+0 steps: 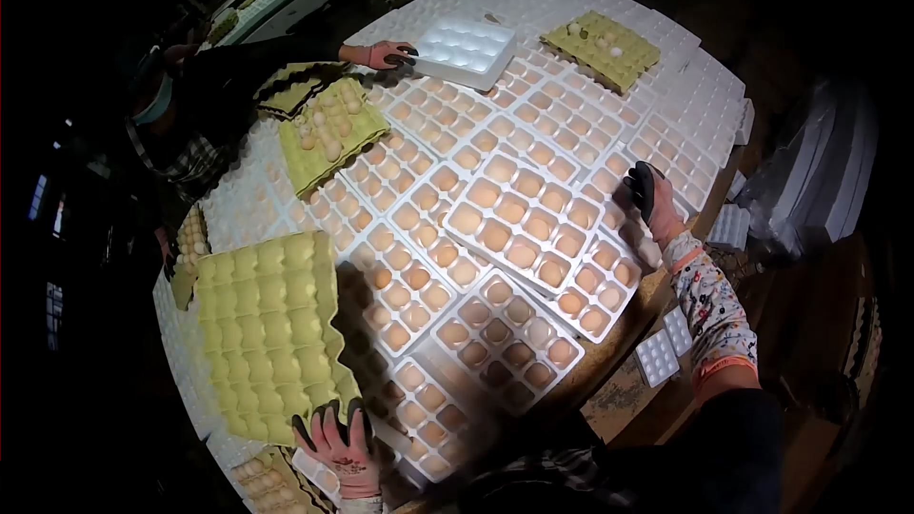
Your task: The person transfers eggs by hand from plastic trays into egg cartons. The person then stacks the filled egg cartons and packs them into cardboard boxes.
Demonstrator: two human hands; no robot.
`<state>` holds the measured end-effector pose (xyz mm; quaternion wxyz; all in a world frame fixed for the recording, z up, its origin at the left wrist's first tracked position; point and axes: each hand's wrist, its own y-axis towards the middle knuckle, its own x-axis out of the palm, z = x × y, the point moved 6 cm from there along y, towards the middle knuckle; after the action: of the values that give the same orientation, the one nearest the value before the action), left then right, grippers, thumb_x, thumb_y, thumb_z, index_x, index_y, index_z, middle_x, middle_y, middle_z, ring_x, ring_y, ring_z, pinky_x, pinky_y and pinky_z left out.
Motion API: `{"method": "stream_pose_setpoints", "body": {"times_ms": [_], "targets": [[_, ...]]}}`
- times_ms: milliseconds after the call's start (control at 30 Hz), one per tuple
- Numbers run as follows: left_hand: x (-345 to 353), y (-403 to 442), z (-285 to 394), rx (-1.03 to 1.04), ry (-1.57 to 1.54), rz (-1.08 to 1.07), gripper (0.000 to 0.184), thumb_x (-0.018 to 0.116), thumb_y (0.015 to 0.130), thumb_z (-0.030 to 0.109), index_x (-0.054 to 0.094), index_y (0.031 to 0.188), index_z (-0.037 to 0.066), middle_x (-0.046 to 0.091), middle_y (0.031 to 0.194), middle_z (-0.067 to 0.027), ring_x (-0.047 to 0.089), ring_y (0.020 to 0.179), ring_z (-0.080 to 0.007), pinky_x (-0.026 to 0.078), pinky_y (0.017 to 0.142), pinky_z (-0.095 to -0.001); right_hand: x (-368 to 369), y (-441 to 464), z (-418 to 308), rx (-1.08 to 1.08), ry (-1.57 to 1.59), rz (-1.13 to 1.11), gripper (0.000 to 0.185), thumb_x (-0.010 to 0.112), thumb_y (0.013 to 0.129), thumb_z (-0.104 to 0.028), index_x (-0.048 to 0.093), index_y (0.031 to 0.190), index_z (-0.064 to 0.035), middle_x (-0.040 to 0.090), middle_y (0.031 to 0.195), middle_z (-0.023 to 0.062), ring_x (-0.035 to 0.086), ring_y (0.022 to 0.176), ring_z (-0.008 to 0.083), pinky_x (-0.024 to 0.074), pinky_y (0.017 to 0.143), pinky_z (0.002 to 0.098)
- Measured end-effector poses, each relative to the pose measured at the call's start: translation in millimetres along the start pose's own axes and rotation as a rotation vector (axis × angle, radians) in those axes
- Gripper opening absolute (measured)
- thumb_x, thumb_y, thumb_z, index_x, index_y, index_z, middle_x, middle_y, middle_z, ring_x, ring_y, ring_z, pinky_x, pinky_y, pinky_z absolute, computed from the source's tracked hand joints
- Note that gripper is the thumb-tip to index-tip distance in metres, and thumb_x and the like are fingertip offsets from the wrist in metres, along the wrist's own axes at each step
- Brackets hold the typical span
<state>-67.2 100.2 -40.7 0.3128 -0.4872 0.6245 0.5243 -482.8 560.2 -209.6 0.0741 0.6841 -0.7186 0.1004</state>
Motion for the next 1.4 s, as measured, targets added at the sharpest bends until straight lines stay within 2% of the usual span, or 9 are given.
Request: {"method": "stream_pose_setpoints", "body": {"times_ms": [200, 400, 500, 600, 667, 800, 967, 1200, 1400], "targets": [[104.3, 67.2, 168.8, -0.011, -0.339, -0.315, 0.036, 0.062, 0.082, 0.020, 0.057, 0.118, 0.016, 0.051, 0.120, -0.0161, 0.048, 0.114, -0.0355, 0.031, 0.103, -0.0649, -18.0, 187.9, 28.4, 0.132, 0.025, 0.131, 0.038, 0.065, 0.087, -0.047, 0.059, 0.099, -0.0110, 0.051, 0.075, -0.0011, 0.053, 0.064, 0.0123, 0.0492, 0.054, 0.0287], [196.9, -0.4, 182.8, 0.235, -0.185, -0.076, 0.032, 0.065, 0.085, 0.024, 0.058, 0.114, 0.012, 0.053, 0.116, -0.0157, 0.050, 0.111, -0.0381, 0.041, 0.096, -0.0598, -54.9, 312.6, 29.7, 0.166, -0.121, 0.468, 0.045, 0.068, 0.083, -0.042, 0.069, 0.089, 0.0025, 0.062, 0.080, 0.0049, 0.053, 0.072, 0.0158, 0.0429, 0.067, 0.0312], [220.6, -23.6, 173.4, -0.084, -0.306, 0.085, 0.031, 0.063, 0.088, 0.025, 0.058, 0.112, 0.007, 0.053, 0.118, -0.0158, 0.048, 0.114, -0.0406, 0.044, 0.094, -0.0576, -55.9, 352.1, 24.0, 0.243, -0.245, 0.386, 0.040, 0.074, 0.080, -0.040, 0.069, 0.088, -0.0014, 0.063, 0.077, 0.0044, 0.058, 0.063, 0.0153, 0.0484, 0.054, 0.0301], [194.9, -10.4, 187.2, 0.075, 0.042, -0.294, 0.040, 0.062, 0.086, 0.026, 0.057, 0.121, 0.007, 0.052, 0.122, -0.0135, 0.045, 0.121, -0.0409, 0.045, 0.093, -0.0565, -61.0, 406.8, 37.9, -0.266, -0.629, -0.146, 0.035, 0.063, 0.084, -0.010, 0.057, 0.117, -0.0017, 0.062, 0.105, 0.0069, 0.058, 0.096, 0.0194, 0.0462, 0.084, 0.0310], [165.2, 13.2, 184.3, 0.060, -0.031, -0.537, 0.044, 0.063, 0.083, 0.023, 0.056, 0.125, 0.008, 0.052, 0.123, -0.0131, 0.046, 0.121, -0.0387, 0.045, 0.096, -0.0567, -29.2, 393.2, 22.1, -0.712, -0.889, -0.359, 0.060, 0.067, 0.081, 0.002, 0.044, 0.137, -0.0018, 0.053, 0.132, 0.0118, 0.054, 0.115, 0.0227, 0.0430, 0.099, 0.0321], [207.7, -24.9, 192.5, 0.069, -0.161, -0.073, 0.044, 0.062, 0.082, 0.020, 0.058, 0.124, 0.008, 0.055, 0.121, -0.0109, 0.051, 0.116, -0.0313, 0.043, 0.097, -0.0571, -15.9, 380.9, -4.0, -1.024, -0.965, -0.101, 0.054, 0.071, 0.080, -0.002, 0.048, 0.129, 0.0001, 0.056, 0.126, 0.0131, 0.054, 0.115, 0.0251, 0.0418, 0.100, 0.0333], [203.6, 10.4, 181.7, -0.241, -0.668, -0.104, 0.041, 0.057, 0.085, 0.023, 0.058, 0.124, 0.010, 0.059, 0.119, -0.0078, 0.053, 0.113, -0.0236, 0.040, 0.099, -0.0583, 49.9, 291.9, -37.7, -0.904, -0.742, -0.098, 0.050, 0.073, 0.078, -0.001, 0.051, 0.123, -0.0005, 0.056, 0.117, 0.0095, 0.053, 0.109, 0.0215, 0.0428, 0.097, 0.0328], [143.1, 75.8, 158.8, -0.067, -0.836, -0.595, 0.042, 0.054, 0.091, 0.030, 0.052, 0.127, 0.008, 0.052, 0.124, -0.0143, 0.052, 0.112, -0.0299, 0.041, 0.098, -0.0469, 192.0, 173.2, -62.9, -0.609, -0.331, -0.543, 0.044, 0.069, 0.082, 0.001, 0.051, 0.121, -0.0078, 0.053, 0.105, 0.0039, 0.053, 0.082, 0.0101, 0.0474, 0.066, 0.0245], [130.0, 215.5, 0.3, -0.125, -0.973, 0.149, 0.056, 0.071, 0.081, 0.029, 0.051, 0.127, 0.005, 0.050, 0.122, -0.0204, 0.048, 0.111, -0.0384, 0.042, 0.094, -0.0454, 332.7, 130.3, -88.3, -0.944, -0.628, -0.730, 0.053, 0.075, 0.078, -0.004, 0.050, 0.125, -0.0037, 0.056, 0.118, 0.0085, 0.056, 0.108, 0.0194, 0.0469, 0.093, 0.0319]]}}
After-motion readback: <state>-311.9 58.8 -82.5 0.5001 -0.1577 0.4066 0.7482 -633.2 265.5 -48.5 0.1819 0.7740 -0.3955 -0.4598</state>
